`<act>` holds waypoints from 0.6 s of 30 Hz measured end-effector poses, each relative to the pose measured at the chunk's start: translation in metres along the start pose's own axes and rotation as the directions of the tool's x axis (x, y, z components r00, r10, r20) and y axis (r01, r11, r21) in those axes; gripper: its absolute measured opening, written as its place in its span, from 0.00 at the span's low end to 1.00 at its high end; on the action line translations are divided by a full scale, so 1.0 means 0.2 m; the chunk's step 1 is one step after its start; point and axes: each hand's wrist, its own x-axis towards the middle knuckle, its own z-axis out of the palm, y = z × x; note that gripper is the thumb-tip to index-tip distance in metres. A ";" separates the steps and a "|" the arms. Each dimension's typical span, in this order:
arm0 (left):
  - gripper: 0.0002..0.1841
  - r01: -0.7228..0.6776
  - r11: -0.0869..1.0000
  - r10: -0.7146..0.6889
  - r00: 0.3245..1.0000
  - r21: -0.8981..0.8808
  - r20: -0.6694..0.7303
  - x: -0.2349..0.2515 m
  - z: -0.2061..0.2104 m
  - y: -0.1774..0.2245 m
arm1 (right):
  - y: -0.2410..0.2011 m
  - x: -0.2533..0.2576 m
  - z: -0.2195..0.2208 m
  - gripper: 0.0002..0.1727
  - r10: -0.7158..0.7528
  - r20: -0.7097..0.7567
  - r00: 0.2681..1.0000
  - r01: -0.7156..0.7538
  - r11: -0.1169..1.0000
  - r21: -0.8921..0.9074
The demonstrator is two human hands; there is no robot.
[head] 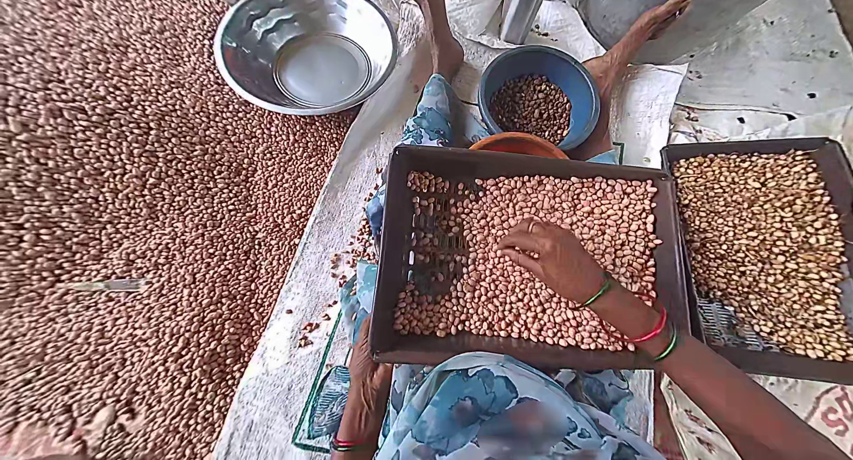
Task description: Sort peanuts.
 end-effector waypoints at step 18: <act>0.28 0.249 0.844 -0.072 0.930 -0.475 0.359 0.16 -0.12 0.06 | 0.30 -0.24 -0.42 0.05 0.380 -0.228 0.897 0.025 0.470 0.883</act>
